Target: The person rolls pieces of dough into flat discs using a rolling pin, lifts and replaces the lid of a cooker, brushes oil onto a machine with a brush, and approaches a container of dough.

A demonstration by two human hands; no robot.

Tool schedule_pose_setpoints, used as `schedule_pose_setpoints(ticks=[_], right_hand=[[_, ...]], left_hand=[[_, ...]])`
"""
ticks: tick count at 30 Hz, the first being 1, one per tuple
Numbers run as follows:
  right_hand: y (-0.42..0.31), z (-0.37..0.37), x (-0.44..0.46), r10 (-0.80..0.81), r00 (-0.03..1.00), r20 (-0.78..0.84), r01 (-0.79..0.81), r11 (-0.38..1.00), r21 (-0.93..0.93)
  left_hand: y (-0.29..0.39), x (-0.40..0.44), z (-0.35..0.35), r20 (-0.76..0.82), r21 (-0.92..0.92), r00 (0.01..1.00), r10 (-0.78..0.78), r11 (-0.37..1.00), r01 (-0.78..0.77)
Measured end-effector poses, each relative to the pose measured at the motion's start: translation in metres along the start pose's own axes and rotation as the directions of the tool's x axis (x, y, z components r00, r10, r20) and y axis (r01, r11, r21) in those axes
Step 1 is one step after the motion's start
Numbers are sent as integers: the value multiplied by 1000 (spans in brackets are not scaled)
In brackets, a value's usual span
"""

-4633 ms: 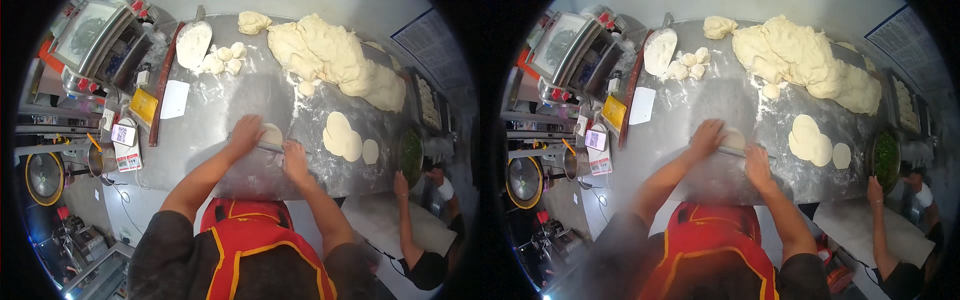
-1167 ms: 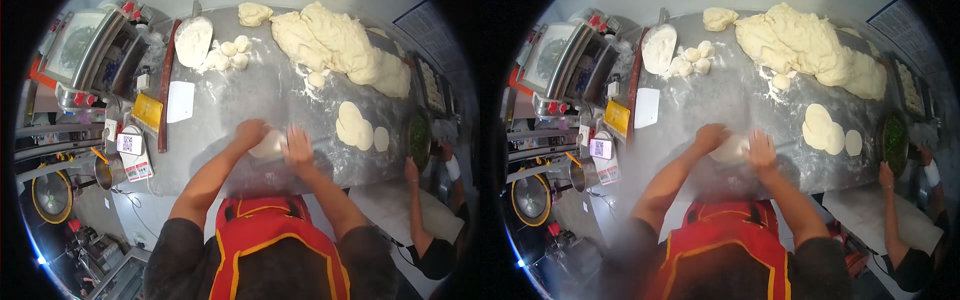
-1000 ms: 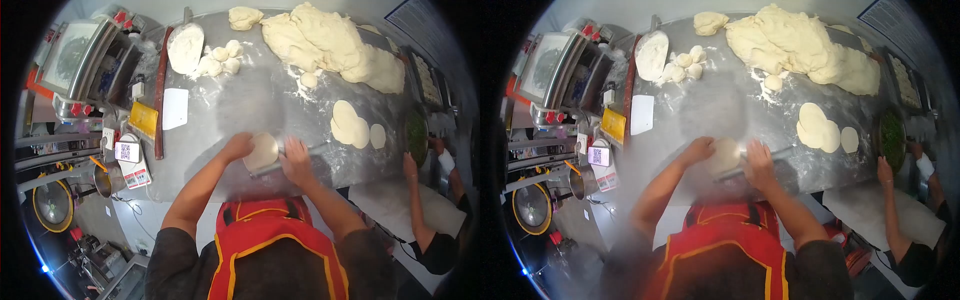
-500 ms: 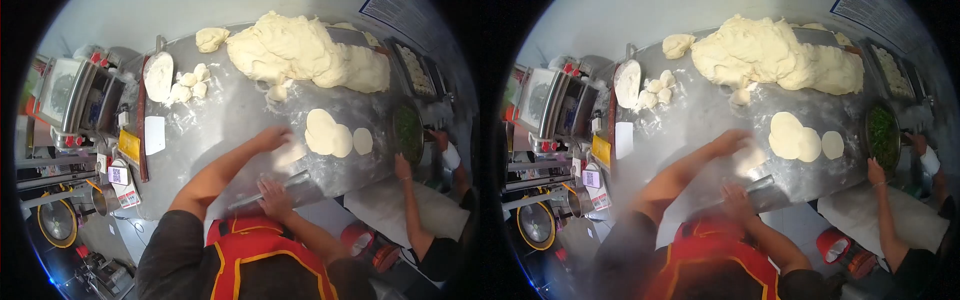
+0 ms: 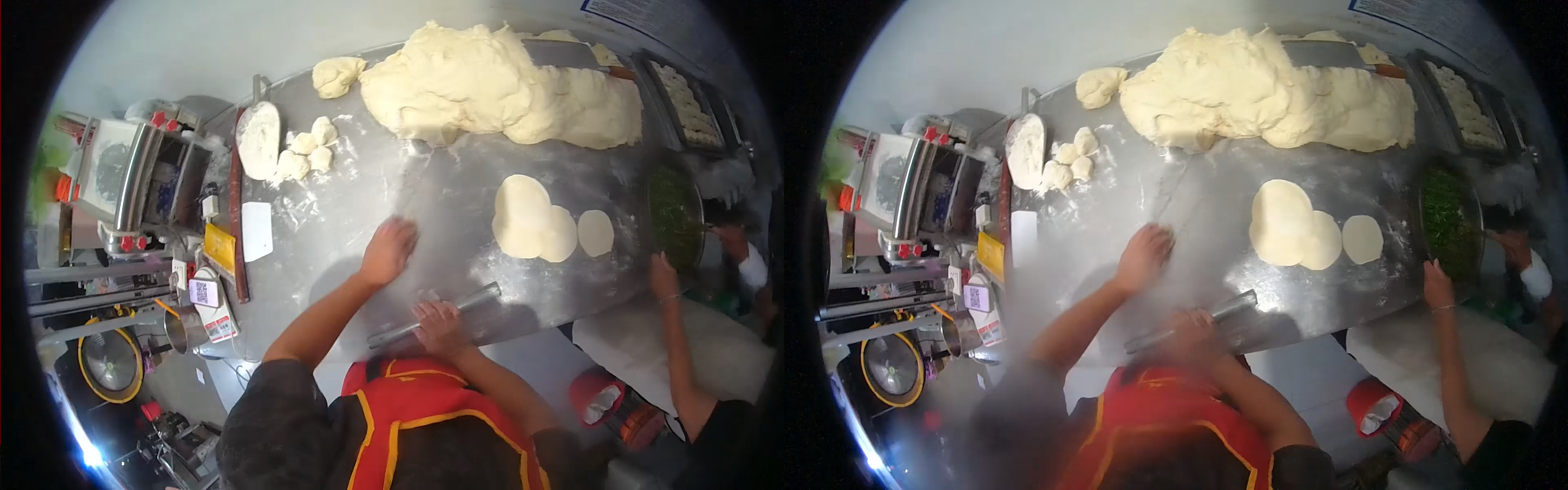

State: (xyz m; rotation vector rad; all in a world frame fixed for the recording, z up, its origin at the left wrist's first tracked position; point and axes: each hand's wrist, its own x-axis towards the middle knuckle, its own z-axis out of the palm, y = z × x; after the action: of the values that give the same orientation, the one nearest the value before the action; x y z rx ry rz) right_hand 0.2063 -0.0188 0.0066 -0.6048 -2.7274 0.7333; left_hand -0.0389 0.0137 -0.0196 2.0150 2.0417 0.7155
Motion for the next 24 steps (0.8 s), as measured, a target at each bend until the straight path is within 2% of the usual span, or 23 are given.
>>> schedule_pose_setpoints(ticks=[1, 4, 6, 9, 10, 16, 19, 21, 24], right_hand=[[2, 5, -2, -14, 1000, -25, 13, 999, -32], [4, 10, -3, -39, 998, -42, 35, 995, -90], [3, 5, 1, -26, 1000, -9, 25, 995, -98], [0, -1, 5, -21, 1000, -2, 21, 994, -109], [0, -2, 7, -23, 1000, 4, 23, 993, -113], [4, -2, 8, -43, 999, 32, 46, 992, -120], [-2, -3, 6, -20, 998, 55, 27, 992, -126], [-3, -5, 8, -16, 999, 49, 22, 991, -136], [-4, -18, 12, -28, 998, 59, 27, 1000, 11]], left_hand=[[-24, -34, 14, 48, -52, 998, 30, 998, -27], [13, -48, -15, 131, -15, 935, -329, 943, 334], [41, -10, -41, 105, -74, 855, -508, 853, 516], [25, -10, -15, -81, 261, 936, -344, 898, 353], [18, -14, -19, 131, 305, 903, -410, 883, 357], [3, 2, -26, 108, 400, 910, -400, 856, 329], [6, 11, -30, -27, 304, 933, -358, 886, 349], [8, 13, -29, -67, 307, 942, -330, 891, 334], [-25, -2, 3, -75, 253, 955, -286, 921, 296]])
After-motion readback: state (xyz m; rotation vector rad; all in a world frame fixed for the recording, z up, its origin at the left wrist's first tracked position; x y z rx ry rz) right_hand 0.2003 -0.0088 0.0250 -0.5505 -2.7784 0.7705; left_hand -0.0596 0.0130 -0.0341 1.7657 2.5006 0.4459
